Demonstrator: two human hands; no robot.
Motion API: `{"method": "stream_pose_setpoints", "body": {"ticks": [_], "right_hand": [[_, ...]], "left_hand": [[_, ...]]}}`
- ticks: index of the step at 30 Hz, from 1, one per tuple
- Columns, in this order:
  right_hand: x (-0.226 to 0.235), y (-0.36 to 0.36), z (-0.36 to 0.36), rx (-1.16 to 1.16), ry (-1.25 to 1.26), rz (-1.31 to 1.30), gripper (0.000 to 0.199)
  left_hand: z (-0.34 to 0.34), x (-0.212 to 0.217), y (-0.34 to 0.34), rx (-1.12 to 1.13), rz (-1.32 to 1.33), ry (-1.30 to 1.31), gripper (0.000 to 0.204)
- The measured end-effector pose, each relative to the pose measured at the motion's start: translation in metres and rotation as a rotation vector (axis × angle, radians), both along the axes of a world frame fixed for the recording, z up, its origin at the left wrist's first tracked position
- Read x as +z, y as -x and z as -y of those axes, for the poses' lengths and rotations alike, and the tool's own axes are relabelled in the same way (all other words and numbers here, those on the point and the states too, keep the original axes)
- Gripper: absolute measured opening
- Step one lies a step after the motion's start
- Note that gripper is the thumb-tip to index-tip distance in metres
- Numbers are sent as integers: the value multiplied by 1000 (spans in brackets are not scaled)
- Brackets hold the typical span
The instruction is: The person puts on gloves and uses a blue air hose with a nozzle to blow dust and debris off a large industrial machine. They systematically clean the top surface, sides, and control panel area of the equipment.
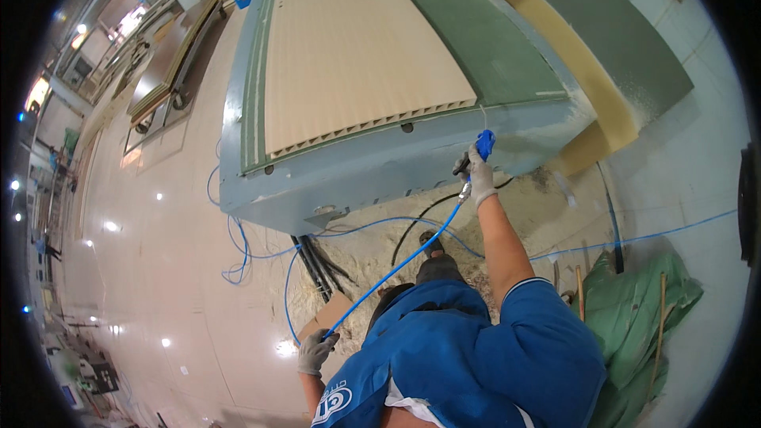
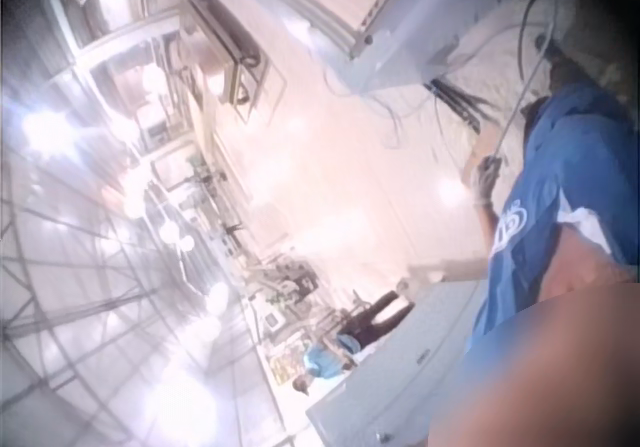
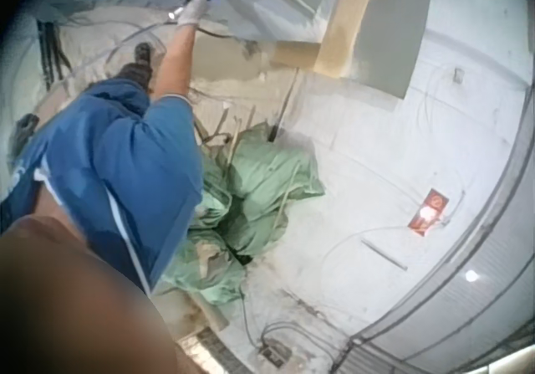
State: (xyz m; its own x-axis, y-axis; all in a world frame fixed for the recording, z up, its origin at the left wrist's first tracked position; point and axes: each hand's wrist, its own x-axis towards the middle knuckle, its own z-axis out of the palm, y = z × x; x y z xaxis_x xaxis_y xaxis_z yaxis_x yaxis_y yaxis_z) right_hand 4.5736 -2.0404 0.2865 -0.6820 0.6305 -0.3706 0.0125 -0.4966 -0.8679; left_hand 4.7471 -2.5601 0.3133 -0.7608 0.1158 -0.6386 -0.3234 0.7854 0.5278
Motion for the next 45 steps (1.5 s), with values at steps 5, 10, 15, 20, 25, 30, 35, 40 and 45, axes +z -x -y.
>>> {"method": "stream_pose_setpoints", "body": {"ticks": [5, 10, 15, 20, 25, 30, 35, 40, 45], "right_hand": [[20, -5, -60, -162, -25, -1, 30], [6, -27, -111, -421, -17, -26, 30], [-9, -71, -144, -615, -56, -3, 33], [-12, -99, -158, -613, -32, -9, 35], [-3, -110, -138, -352, -96, -196, 31], [22, -80, -90, -125, -21, -124, 39], [41, -44, -54, -3, -104, -122, 47], [61, 21, 1, 33, -70, -136, 55], [69, 93, 49, 155, 27, -254, 56]], "left_hand": [[-10, -8, 19, -92, -65, 1, 36], [-15, -18, 14, -18, -58, -54, 35], [-22, -8, 1, -41, -31, -96, 33], [-26, -13, 3, -100, -103, -101, 36], [-14, -29, -3, -132, -173, -24, 35], [4, -20, -16, -51, -345, 114, 33], [22, 1, -31, 198, -408, 193, 30], [40, 4, -41, 332, -561, 367, 23], [77, 0, -36, 503, -543, 553, 23]]}}
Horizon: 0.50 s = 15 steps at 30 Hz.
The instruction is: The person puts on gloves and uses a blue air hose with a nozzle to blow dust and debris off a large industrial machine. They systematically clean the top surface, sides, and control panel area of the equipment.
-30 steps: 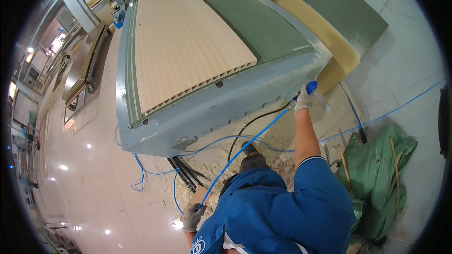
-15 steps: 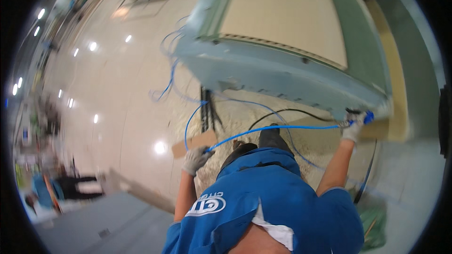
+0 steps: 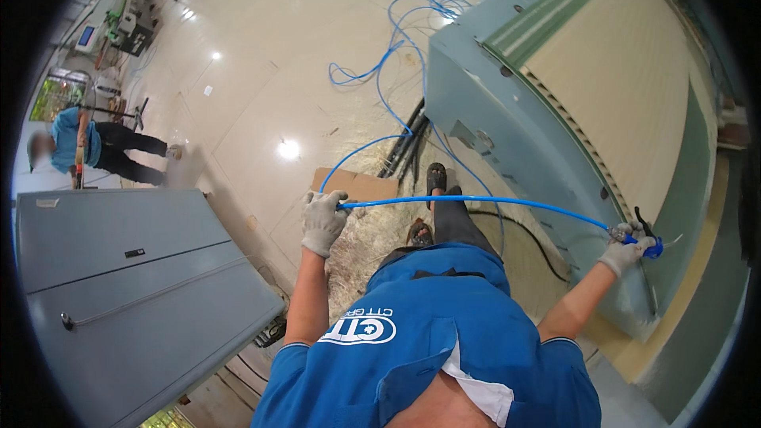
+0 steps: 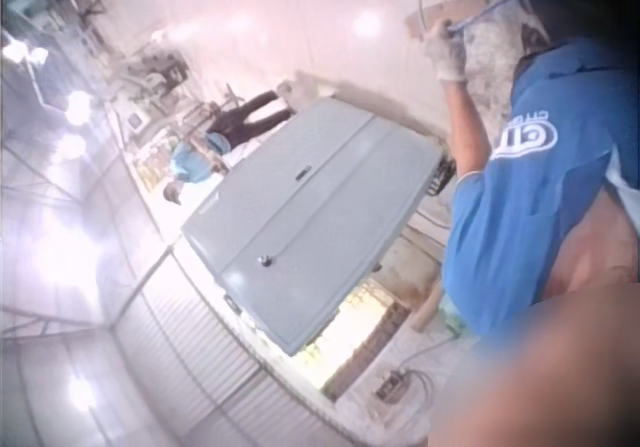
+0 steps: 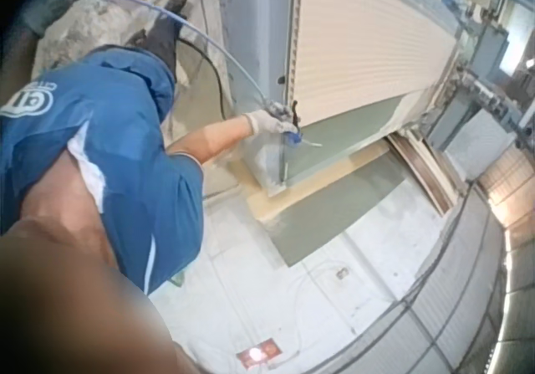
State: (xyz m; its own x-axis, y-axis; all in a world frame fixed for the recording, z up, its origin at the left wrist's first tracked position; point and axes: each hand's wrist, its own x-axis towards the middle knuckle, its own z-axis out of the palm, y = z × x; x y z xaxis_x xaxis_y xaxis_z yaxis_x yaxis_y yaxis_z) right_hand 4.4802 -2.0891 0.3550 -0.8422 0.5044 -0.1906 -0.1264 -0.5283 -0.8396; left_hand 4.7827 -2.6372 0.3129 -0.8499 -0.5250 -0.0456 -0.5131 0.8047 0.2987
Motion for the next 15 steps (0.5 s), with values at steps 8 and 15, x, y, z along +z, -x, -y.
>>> {"method": "stream_pose_setpoints", "body": {"ticks": [8, 15], "right_hand": [[19, 130, 79, 335, -167, -281, 47], [54, 227, 244, 163, -54, -253, 50]], "left_hand": [[101, -4, 63, 278, -26, 166, 27], [139, 6, 114, 481, -116, 12, 32]]}}
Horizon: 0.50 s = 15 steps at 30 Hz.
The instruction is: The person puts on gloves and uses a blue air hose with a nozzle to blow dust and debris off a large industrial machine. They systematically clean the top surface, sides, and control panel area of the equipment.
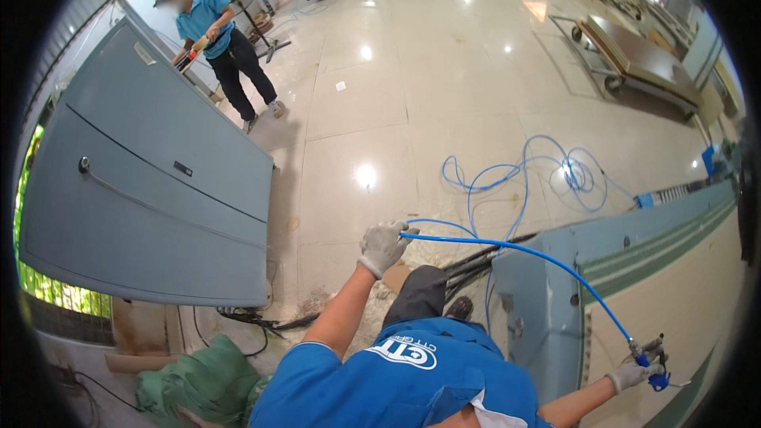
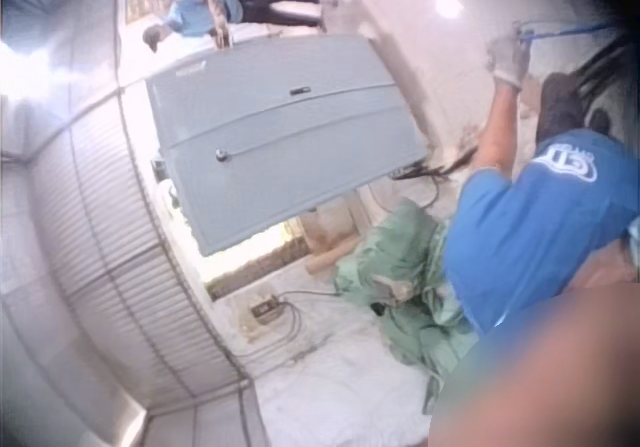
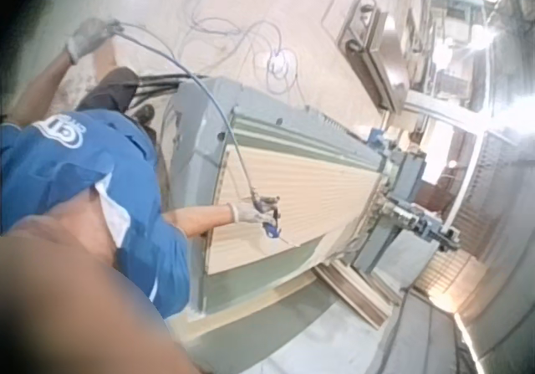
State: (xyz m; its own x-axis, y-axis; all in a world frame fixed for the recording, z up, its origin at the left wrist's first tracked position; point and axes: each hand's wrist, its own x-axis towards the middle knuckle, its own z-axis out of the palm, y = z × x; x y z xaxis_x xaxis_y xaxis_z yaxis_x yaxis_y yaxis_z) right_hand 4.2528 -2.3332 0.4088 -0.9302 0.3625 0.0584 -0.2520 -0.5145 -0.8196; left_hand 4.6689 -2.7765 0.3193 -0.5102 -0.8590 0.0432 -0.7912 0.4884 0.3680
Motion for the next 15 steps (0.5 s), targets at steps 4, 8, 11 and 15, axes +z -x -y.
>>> {"method": "stream_pose_setpoints", "body": {"ticks": [4, 8, 11, 15], "right_hand": [[17, 22, 79, 258, -66, -21, 49], [8, 38, 144, 337, 130, 10, 47], [-14, 41, 187, 337, 234, 89, 39], [-32, 33, 249, 398, 286, 151, 32]], "left_hand": [[45, -2, 9, 99, -323, -245, 26], [110, -8, 23, 172, -479, -291, 29], [178, -15, 38, 151, -501, -254, 31], [282, -18, 65, 44, -591, -255, 33]]}}
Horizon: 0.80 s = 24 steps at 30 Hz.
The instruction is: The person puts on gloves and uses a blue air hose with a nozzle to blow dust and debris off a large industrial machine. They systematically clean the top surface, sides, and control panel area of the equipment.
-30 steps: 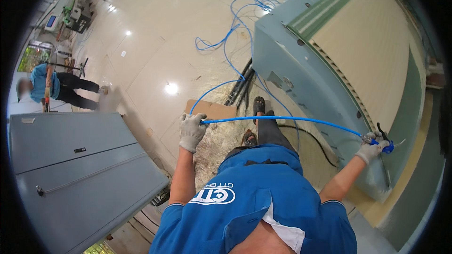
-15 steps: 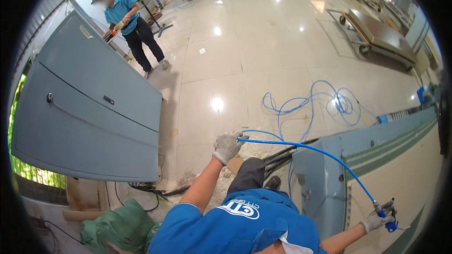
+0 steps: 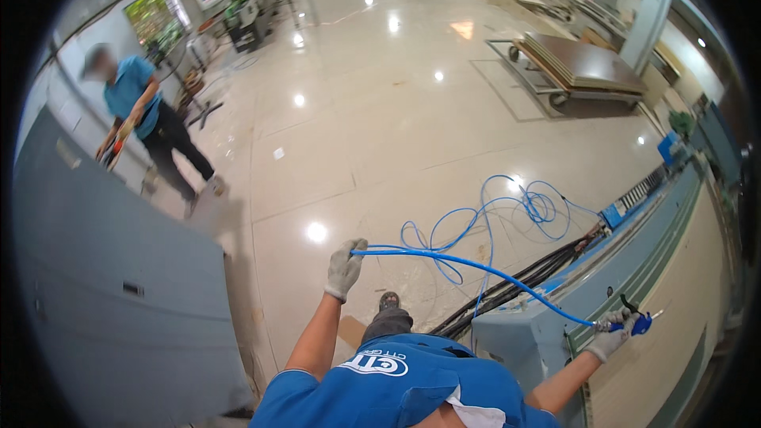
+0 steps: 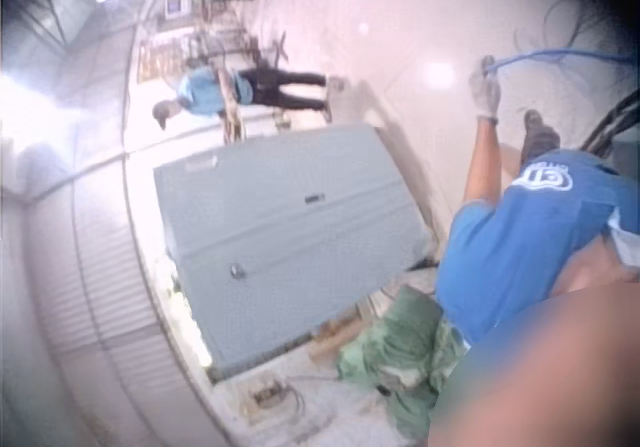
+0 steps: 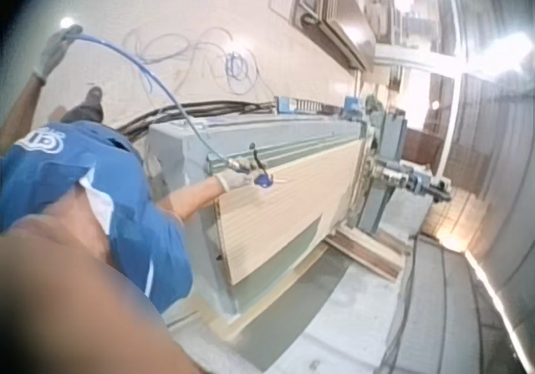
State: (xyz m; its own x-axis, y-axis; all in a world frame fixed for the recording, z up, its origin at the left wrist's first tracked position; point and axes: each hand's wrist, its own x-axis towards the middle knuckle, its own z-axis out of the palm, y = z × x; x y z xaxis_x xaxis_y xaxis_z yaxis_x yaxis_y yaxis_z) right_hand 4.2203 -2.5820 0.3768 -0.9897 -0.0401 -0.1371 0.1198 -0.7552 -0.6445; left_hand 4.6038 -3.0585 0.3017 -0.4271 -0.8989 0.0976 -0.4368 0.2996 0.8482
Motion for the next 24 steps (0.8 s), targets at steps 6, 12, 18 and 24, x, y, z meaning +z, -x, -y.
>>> {"method": "stream_pose_setpoints", "body": {"ticks": [6, 12, 18, 24], "right_hand": [[21, -16, 82, -175, -71, -35, 30], [26, -9, 123, -402, -39, 85, 28], [17, 25, 168, -292, 86, 32, 29], [1, 127, 206, -436, -59, -16, 34]], "left_hand": [[121, -6, 35, -91, -5, -61, 30], [218, -15, 110, -191, -173, -193, 32], [320, 72, 181, -77, -592, 649, 28], [359, 118, 275, 104, -458, 1005, 24]]}}
